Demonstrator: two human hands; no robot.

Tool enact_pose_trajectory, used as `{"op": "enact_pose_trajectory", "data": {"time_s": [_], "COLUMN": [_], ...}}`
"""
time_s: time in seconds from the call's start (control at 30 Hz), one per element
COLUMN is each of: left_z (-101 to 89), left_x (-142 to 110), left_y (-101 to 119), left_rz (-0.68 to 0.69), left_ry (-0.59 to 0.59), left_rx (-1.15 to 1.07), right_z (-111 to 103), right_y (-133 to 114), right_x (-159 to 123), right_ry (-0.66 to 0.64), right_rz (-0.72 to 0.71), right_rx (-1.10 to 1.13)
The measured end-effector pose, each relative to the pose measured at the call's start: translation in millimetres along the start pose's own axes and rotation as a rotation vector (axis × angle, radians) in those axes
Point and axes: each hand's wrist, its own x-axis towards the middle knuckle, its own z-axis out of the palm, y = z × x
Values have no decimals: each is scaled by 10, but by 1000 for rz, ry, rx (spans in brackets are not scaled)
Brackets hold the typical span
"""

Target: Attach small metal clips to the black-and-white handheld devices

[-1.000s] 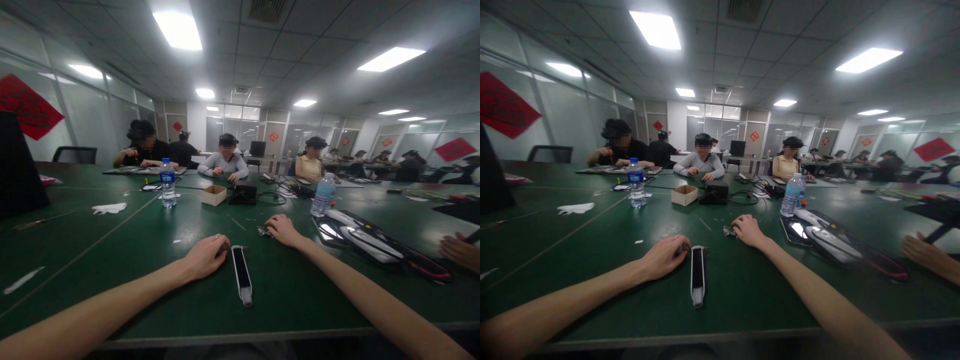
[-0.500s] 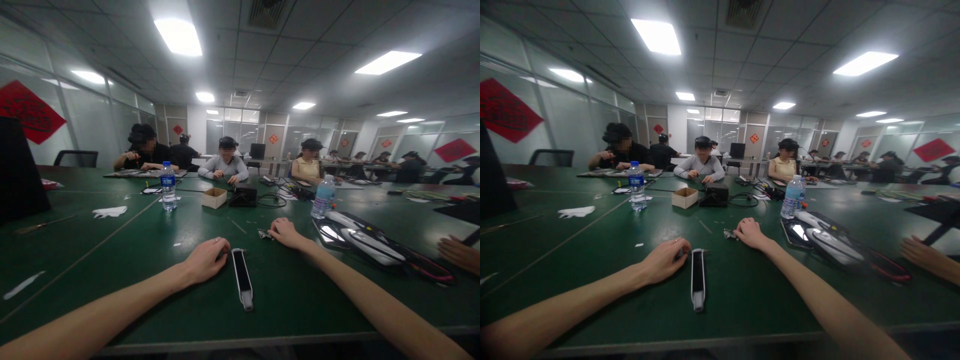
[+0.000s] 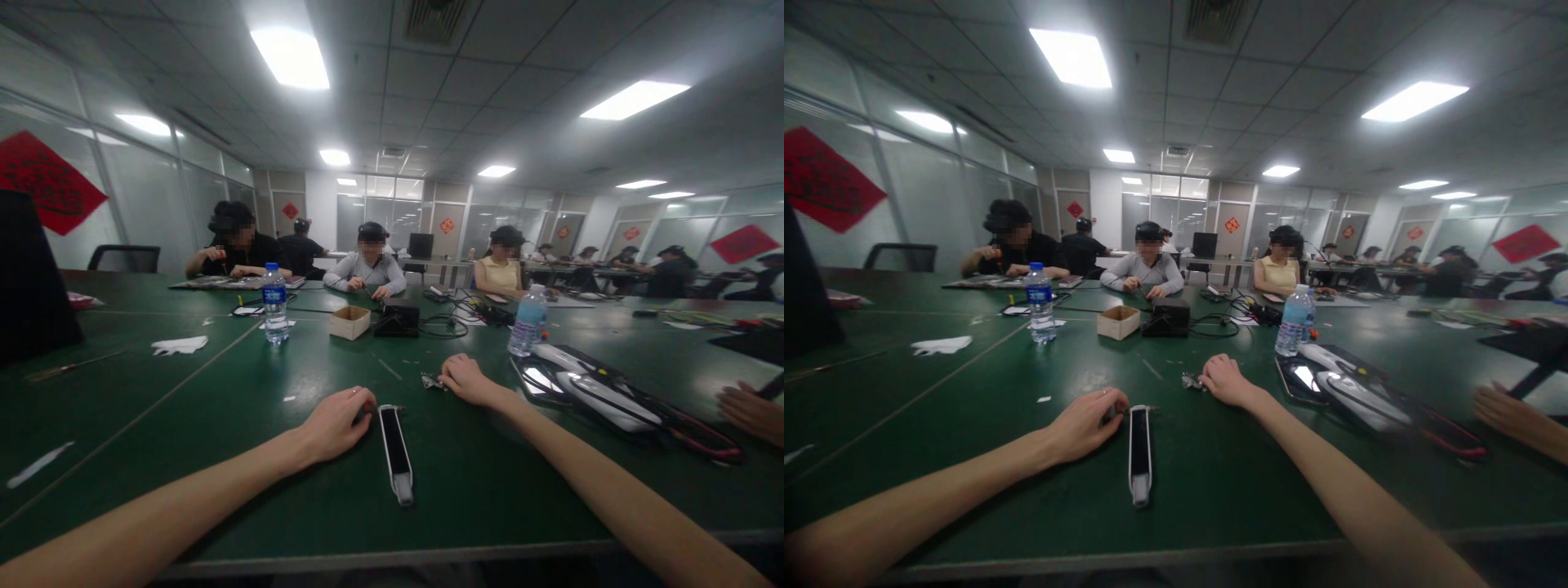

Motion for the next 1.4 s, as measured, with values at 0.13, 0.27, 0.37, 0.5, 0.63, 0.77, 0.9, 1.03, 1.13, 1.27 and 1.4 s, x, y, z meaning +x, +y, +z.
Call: {"op": "enact_pose_trajectory", "data": {"time_s": [0.13,0.27,0.37,0.5,0.63,0.77,0.9,1.03,1.13,1.27,1.4], "left_z": [11,11,11,17,14,18,42,39,26,25,21], "left_x": [2,8,11,7,-1,-6,-5,-4,-4,-2,3], "left_y": [-16,-12,-5,-13,-25,-34,-43,-32,-16,-7,-3], "left_rz": [15,26,23,26,23,29,50,45,24,13,14], "left_ry": [8,17,17,17,15,18,43,42,29,22,13], "left_rx": [-1,0,3,2,1,9,24,24,30,25,24], "right_z": [-24,-41,-51,-89,-150,-204,-239,-267,-293,-329,-360], "right_y": [-39,-72,-64,-56,-125,-322,-621,-881,-977,-1000,-1003], "right_x": [-15,-18,-12,-25,-49,-90,-173,-253,-289,-315,-329], "right_ry": [8,2,1,29,119,228,182,106,69,44,25], "right_rz": [-56,-67,-68,-101,-159,-217,-300,-357,-368,-371,-363], "right_rx": [-46,15,106,154,151,225,321,387,418,463,506]}}
